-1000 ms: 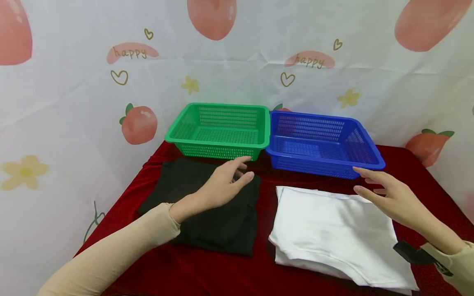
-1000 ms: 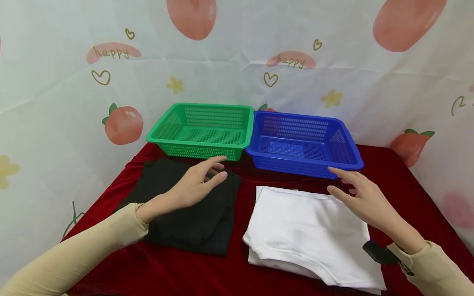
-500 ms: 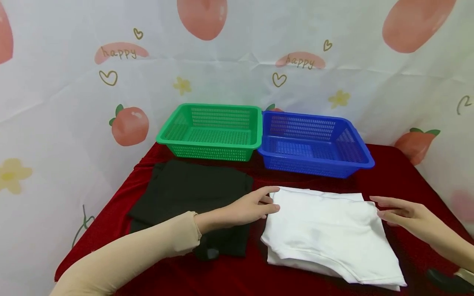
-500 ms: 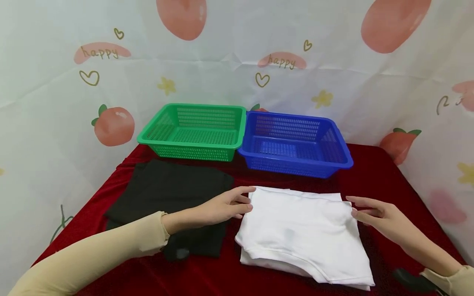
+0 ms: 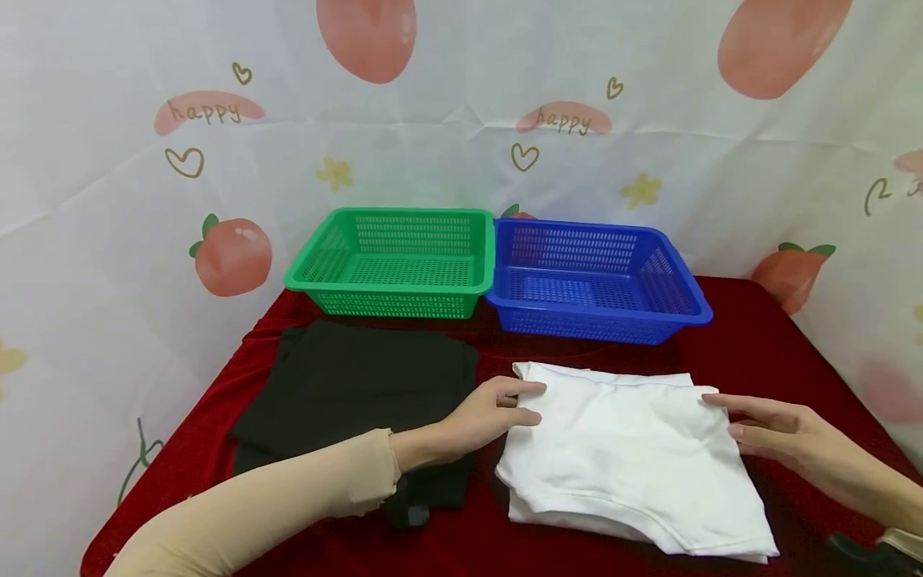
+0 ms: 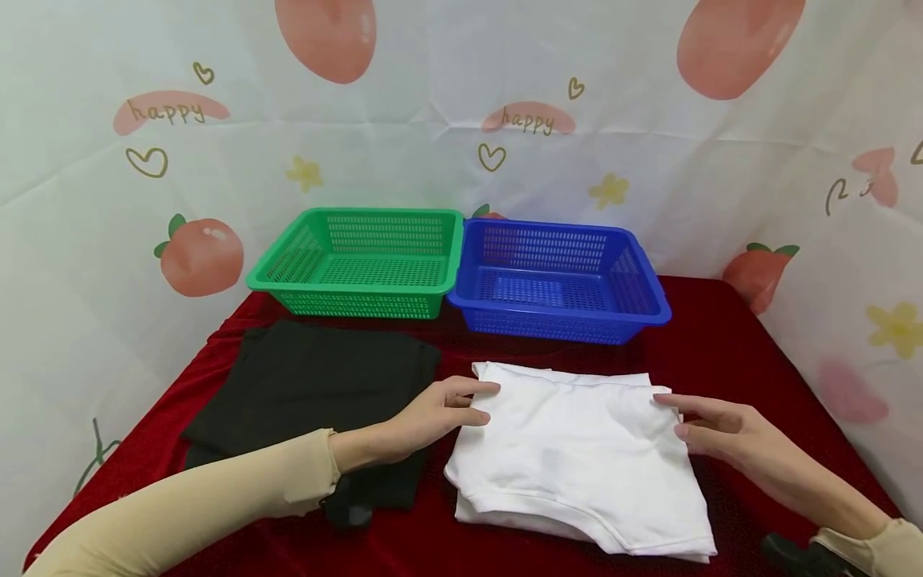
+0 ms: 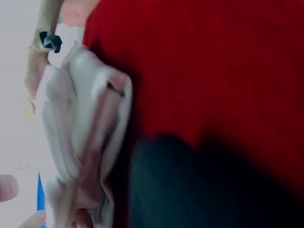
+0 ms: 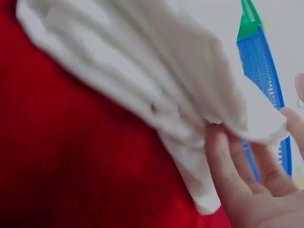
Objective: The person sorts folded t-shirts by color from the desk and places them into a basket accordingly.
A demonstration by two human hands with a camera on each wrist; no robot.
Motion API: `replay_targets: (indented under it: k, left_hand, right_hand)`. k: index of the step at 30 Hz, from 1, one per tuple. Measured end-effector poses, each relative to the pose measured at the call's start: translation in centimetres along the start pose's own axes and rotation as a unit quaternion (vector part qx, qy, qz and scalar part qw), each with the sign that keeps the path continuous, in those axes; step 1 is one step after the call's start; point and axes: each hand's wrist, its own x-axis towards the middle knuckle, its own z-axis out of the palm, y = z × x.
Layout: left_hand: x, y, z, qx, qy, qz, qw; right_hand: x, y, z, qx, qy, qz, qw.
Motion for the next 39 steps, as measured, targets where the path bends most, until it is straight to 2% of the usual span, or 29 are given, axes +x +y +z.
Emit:
replay_targets:
  k: [3,6,10,14,20,22,24,25,26,28,30,33,35,39]
  left_hand:
    - [0.2,-0.2,0.2,-0.044,0.001,-0.019,0.9988]
    - [0.7,-0.4,0.2,-0.090,-0.010,-0.029,0.9955]
    - [1.1,-0.7,0.2,-0.076,-0.020,-0.022,0.9967]
    - [1.2,-0.9,0.3,-0.054,-0.014,-0.007,0.9984]
    - [1.4,-0.9,0.5,-0.079,-0.025,-0.006,0.9965]
    - [1.4,-0.9,0.5,-0.046,-0.035,-0.006,0.9983]
    - [1.4,-1.0,0.7,0.033,-0.038,0.012,0.9987]
    - [1.3,-0.9,0.8,0.079,-0.033,0.026,0.9960]
    - [1.2,-0.9,1.0,0.129,-0.022,0.039,0.9906]
    - [0.9,-0.7,1.3,0.220,0.010,0.064,0.9734]
    - [0.5,-0.5,1.6,0.283,0.046,0.078,0.9548]
    - [0.2,-0.2,1.9,0.325,0.079,0.089,0.9382]
    - [0.2,-0.2,1.9,0.340,0.090,0.097,0.9310]
    - [0.2,-0.2,1.8,0.334,0.099,0.119,0.9296]
  right_hand:
    - [0.0,0.2,0.1,0.039,-0.018,0.005,0.9991]
    - [-0.2,0.1,0.1,0.053,-0.051,0.005,0.9973]
    - [-0.3,-0.4,0.2,0.044,-0.105,0.001,0.9935]
    - [-0.3,-0.6,0.6,0.072,-0.150,-0.014,0.9860]
    - [-0.1,-0.6,1.2,0.107,-0.161,-0.028,0.9807]
    - [-0.1,-0.6,1.4,0.102,-0.155,-0.027,0.9823]
    - [-0.1,-0.5,1.4,0.087,-0.144,-0.031,0.9853]
    - [-0.1,-0.4,1.5,0.080,-0.138,-0.031,0.9867]
    - [-0.1,-0.4,1.5,0.074,-0.133,-0.037,0.9876]
    - [-0.1,-0.3,1.5,0.071,-0.126,-0.052,0.9881]
    - [0.0,-0.2,1.5,0.077,-0.122,-0.060,0.9878]
    - [0.0,-0.1,1.6,0.085,-0.113,-0.068,0.9876]
    - [0.0,-0.1,1.6,0.078,-0.105,-0.071,0.9889]
    - [-0.2,-0.2,1.6,0.069,-0.101,-0.063,0.9905]
